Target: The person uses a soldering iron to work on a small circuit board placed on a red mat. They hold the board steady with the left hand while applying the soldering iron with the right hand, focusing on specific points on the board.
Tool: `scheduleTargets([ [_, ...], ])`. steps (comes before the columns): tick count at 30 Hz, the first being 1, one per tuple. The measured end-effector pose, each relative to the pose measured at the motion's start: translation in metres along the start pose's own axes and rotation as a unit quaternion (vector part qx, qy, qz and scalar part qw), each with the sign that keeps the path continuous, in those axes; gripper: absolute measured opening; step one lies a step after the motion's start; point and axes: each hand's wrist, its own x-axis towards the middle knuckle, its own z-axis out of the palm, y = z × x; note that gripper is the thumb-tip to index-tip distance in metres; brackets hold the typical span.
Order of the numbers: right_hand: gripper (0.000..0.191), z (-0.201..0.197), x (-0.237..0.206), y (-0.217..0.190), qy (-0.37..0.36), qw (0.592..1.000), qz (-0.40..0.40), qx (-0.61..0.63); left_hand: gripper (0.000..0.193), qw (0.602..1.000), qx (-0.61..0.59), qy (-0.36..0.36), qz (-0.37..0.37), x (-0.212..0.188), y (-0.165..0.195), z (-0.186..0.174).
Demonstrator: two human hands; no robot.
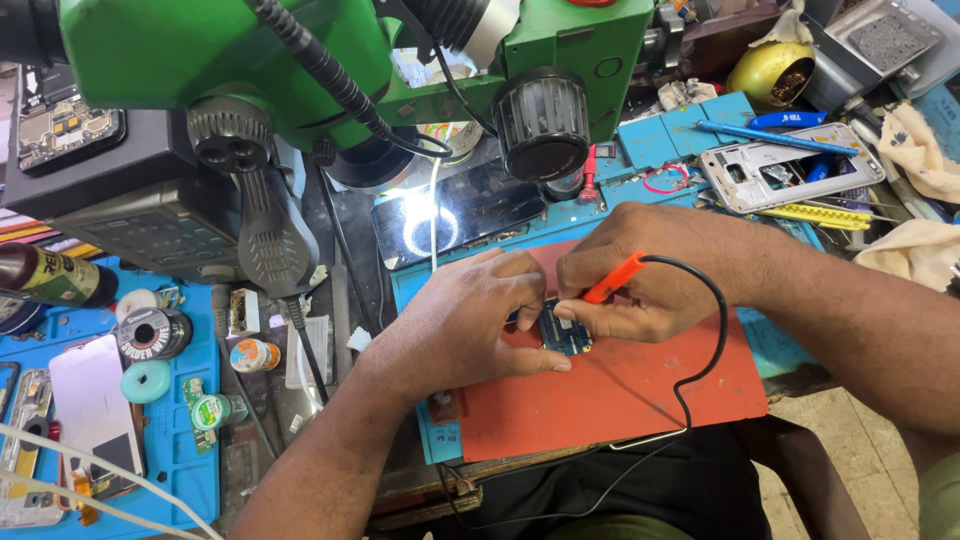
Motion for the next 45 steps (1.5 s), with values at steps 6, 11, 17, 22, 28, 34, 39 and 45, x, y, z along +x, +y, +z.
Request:
scheduleTargets([
  [6, 0.028, 0.0008, 0.0002, 0.0007, 0.01, 1.0, 0.002, -0.01, 0.051, 1.0, 0.002, -0.004, -0.004, 0.0009, 0.0008, -0.0002],
  [11, 0.026, 0.0014, -0.0004, 0.0017, 0.009, 1.0, -0.014, -0.005, 0.051, 1.0, 0.002, -0.008, -0.013, 0.0009, 0.0016, -0.0011],
  [17, 0.025, 0.0012, -0.0005, 0.0023, 0.008, 1.0, -0.005, -0.007, 0.052, 1.0, 0.002, -0.013, -0.022, 0.0014, 0.0017, -0.0003],
  [22, 0.028, 0.0005, 0.0001, 0.0016, 0.015, 1.0, 0.001, -0.017, 0.051, 1.0, 0.001, 0.002, 0.005, 0.0013, 0.001, 0.0001],
  [28, 0.027, 0.0009, 0.0002, 0.0004, 0.006, 1.0, 0.015, 0.009, 0.052, 1.0, -0.002, -0.01, -0.018, 0.0003, 0.0, 0.0003],
  [34, 0.03, 0.0001, -0.0004, 0.0015, 0.006, 1.0, -0.012, -0.006, 0.052, 1.0, 0.002, -0.01, -0.013, 0.0006, -0.0005, 0.0007],
  [39, 0.027, -0.0002, 0.0005, 0.0014, 0.005, 1.0, 0.001, -0.011, 0.051, 1.0, -0.004, -0.001, -0.004, 0.0004, 0.0, 0.0],
  [45, 0.027, 0.0, 0.001, 0.0016, 0.013, 1.0, 0.0, -0.013, 0.051, 1.0, 0.002, -0.001, 0.002, 0.0008, -0.0002, 0.0007],
])
